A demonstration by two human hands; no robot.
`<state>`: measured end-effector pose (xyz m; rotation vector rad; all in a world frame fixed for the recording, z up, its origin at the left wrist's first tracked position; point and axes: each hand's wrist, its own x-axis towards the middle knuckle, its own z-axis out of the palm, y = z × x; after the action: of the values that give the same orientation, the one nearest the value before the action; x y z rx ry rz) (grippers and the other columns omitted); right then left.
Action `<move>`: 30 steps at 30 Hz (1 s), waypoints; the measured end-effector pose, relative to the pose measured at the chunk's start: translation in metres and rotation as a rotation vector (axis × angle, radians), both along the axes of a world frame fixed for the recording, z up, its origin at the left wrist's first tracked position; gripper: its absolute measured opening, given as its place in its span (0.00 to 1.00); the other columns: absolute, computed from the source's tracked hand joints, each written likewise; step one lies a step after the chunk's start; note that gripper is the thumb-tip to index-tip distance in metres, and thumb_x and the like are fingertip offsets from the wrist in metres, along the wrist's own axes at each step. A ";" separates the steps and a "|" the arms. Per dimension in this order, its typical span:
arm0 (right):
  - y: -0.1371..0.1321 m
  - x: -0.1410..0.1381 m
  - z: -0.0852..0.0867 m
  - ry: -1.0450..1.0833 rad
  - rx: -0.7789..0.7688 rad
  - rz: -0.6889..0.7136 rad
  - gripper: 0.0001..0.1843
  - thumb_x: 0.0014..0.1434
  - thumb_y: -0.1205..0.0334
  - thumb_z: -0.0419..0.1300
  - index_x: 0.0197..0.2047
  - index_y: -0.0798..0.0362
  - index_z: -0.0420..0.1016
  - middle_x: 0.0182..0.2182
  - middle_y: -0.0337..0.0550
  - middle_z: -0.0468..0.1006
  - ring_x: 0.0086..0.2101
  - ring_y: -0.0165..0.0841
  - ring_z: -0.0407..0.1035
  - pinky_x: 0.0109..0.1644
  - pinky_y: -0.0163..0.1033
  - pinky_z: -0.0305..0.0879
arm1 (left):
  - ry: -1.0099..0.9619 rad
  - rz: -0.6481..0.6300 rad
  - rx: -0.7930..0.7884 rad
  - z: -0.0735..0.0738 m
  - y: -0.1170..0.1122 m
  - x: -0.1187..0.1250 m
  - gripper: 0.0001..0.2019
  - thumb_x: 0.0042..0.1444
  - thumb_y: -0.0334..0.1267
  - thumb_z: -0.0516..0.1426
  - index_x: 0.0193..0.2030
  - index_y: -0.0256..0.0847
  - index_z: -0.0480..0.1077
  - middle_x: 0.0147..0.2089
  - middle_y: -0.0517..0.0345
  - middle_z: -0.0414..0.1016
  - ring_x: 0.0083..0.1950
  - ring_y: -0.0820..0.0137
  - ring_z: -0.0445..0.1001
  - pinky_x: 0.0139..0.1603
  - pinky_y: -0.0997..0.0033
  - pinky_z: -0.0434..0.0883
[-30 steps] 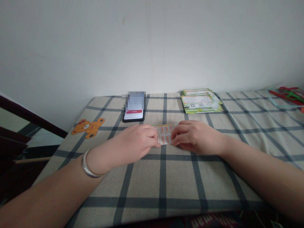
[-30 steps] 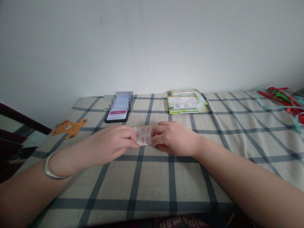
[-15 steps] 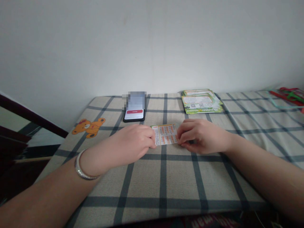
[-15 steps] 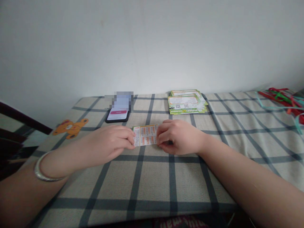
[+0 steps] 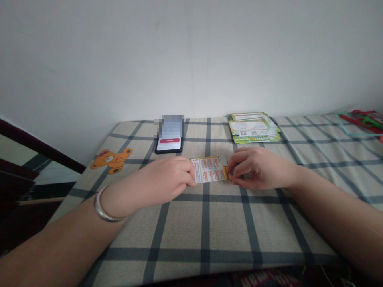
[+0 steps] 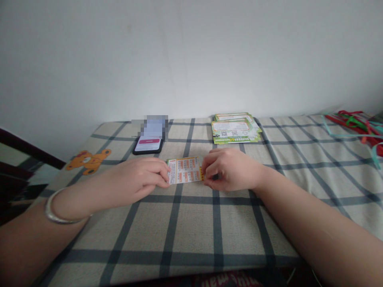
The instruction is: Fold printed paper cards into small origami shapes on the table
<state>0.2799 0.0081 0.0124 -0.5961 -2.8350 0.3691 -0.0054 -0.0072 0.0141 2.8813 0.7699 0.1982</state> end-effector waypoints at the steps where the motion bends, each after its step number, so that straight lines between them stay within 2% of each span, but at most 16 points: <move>1: 0.000 0.000 0.000 -0.001 0.006 0.001 0.06 0.58 0.66 0.60 0.32 0.51 0.79 0.37 0.41 0.79 0.35 0.30 0.69 0.38 0.39 0.63 | -0.002 0.004 -0.006 -0.001 0.000 -0.001 0.15 0.56 0.24 0.52 0.38 0.44 0.78 0.42 0.59 0.76 0.45 0.69 0.72 0.51 0.66 0.69; 13: 0.004 0.001 -0.010 0.121 -0.095 -0.037 0.09 0.60 0.62 0.59 0.31 0.54 0.78 0.32 0.44 0.78 0.34 0.29 0.69 0.37 0.36 0.63 | -0.067 -0.013 -0.069 -0.002 0.005 -0.006 0.15 0.56 0.24 0.51 0.35 0.43 0.78 0.42 0.60 0.77 0.45 0.70 0.73 0.51 0.67 0.69; 18: 0.004 0.000 -0.015 0.097 0.023 -0.111 0.12 0.62 0.57 0.59 0.31 0.54 0.77 0.32 0.44 0.77 0.34 0.32 0.69 0.39 0.39 0.63 | -0.093 0.020 -0.074 -0.002 0.005 -0.003 0.15 0.55 0.23 0.50 0.31 0.41 0.76 0.41 0.58 0.75 0.44 0.70 0.72 0.50 0.66 0.69; 21: 0.003 -0.004 -0.018 0.092 0.101 -0.195 0.12 0.59 0.52 0.61 0.33 0.53 0.75 0.39 0.47 0.78 0.40 0.36 0.70 0.44 0.43 0.65 | -0.082 0.063 -0.069 -0.002 0.003 0.000 0.13 0.55 0.24 0.50 0.28 0.40 0.73 0.37 0.57 0.74 0.43 0.69 0.71 0.49 0.65 0.69; 23: 0.003 -0.008 -0.021 0.094 0.125 -0.244 0.16 0.56 0.47 0.63 0.36 0.53 0.74 0.43 0.48 0.77 0.43 0.39 0.70 0.47 0.46 0.65 | -0.079 0.099 -0.050 -0.004 0.002 0.002 0.12 0.56 0.25 0.49 0.28 0.39 0.71 0.37 0.56 0.73 0.43 0.68 0.70 0.48 0.64 0.69; 26: 0.004 -0.012 -0.023 0.094 0.130 -0.278 0.23 0.54 0.42 0.63 0.42 0.54 0.71 0.46 0.50 0.76 0.45 0.42 0.69 0.50 0.48 0.65 | -0.086 0.172 0.027 -0.011 -0.002 0.005 0.09 0.59 0.27 0.50 0.37 0.38 0.71 0.43 0.53 0.72 0.46 0.66 0.70 0.51 0.61 0.69; 28: 0.005 -0.013 -0.024 0.094 0.128 -0.273 0.25 0.54 0.42 0.63 0.45 0.54 0.71 0.47 0.51 0.76 0.46 0.42 0.69 0.51 0.49 0.65 | -0.097 0.203 0.090 -0.016 -0.004 0.007 0.11 0.59 0.29 0.51 0.46 0.37 0.69 0.49 0.51 0.70 0.51 0.64 0.69 0.55 0.59 0.68; 30: 0.005 -0.014 -0.022 0.089 0.127 -0.259 0.24 0.54 0.44 0.64 0.46 0.53 0.71 0.48 0.50 0.76 0.47 0.42 0.69 0.52 0.49 0.65 | -0.090 0.241 0.154 -0.022 -0.005 0.008 0.13 0.59 0.31 0.52 0.51 0.37 0.67 0.52 0.49 0.69 0.54 0.61 0.67 0.57 0.56 0.67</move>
<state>0.2661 0.0135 -0.0100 -0.8819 -2.6288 0.1641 0.0027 -0.0122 -0.0075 2.8884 1.1293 0.4300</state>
